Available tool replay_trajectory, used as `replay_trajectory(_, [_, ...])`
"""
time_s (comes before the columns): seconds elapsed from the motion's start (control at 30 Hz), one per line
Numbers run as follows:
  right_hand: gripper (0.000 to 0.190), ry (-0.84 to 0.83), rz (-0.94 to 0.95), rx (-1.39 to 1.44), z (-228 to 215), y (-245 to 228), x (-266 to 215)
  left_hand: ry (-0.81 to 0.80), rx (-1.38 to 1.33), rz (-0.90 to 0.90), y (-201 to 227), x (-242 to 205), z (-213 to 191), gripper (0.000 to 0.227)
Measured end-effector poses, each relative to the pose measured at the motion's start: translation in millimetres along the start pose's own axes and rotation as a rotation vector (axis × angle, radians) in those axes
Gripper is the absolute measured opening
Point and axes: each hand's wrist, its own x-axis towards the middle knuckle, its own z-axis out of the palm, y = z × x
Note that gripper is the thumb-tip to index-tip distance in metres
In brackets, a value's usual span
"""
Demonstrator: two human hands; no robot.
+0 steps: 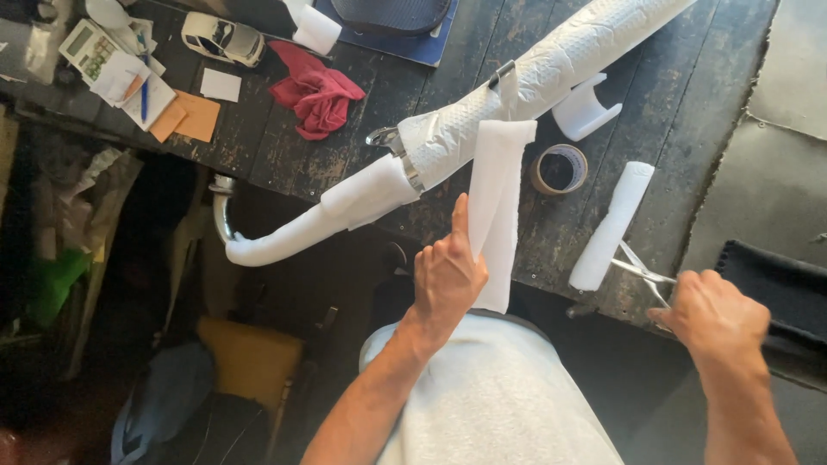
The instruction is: Wrapping a white exhaust pipe with foam padding, cutting the foam to size with scissors and securing it with adhesive tape.
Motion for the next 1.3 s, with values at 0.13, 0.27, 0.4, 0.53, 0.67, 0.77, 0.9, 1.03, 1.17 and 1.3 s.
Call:
replay_trajectory(0.13, [0.070, -0.050, 0.115, 0.007, -45.6, 8.8, -49.6, -0.031, -0.005, 0.002, 0.8, 0.0, -3.1, 0.106])
replay_trajectory(0.27, [0.053, 0.026, 0.061, 0.439, -64.1, -31.4, -71.5, -0.060, -0.010, 0.048, 12.0, -5.7, -0.7, 0.108])
replay_trajectory(0.4, [0.056, 0.193, -0.128, 0.835, -55.3, -98.9, -68.1, -0.109, -0.076, 0.100, 36.8, -15.8, -12.0, 0.101])
replay_trajectory(0.53, [0.048, 0.163, -0.109, 0.907, -45.0, -121.2, -46.7, -0.178, -0.064, 0.117, 40.1, -15.5, -3.7, 0.105])
replay_trajectory(0.67, [0.036, 0.242, -0.106, 0.935, -47.3, -124.7, -35.5, -0.269, -0.121, 0.111, 37.8, -20.3, -1.2, 0.106])
replay_trajectory(0.77, [0.035, 0.266, -0.102, 0.984, -57.0, -125.2, -38.7, -0.315, -0.185, 0.088, 40.9, -19.6, -9.3, 0.103])
replay_trajectory(0.9, [0.029, 0.311, -0.116, 1.005, -56.8, -124.9, -34.5, -0.328, -0.315, 0.078, 49.3, -15.3, -22.8, 0.096])
replay_trajectory(1.03, [0.024, 0.352, -0.118, 1.026, -49.7, -127.2, -36.7, -0.339, -0.333, 0.071, 45.4, -13.9, -19.6, 0.093])
replay_trajectory(1.17, [0.024, 0.399, -0.136, 1.017, -24.0, -130.3, -22.9, -0.379, -0.356, 0.038, 42.3, -11.4, -18.3, 0.089])
replay_trajectory(1.3, [0.042, 0.339, -0.127, 1.129, -8.7, -133.4, -7.8, -0.536, -0.427, -0.180, 48.7, 3.3, -35.9, 0.080])
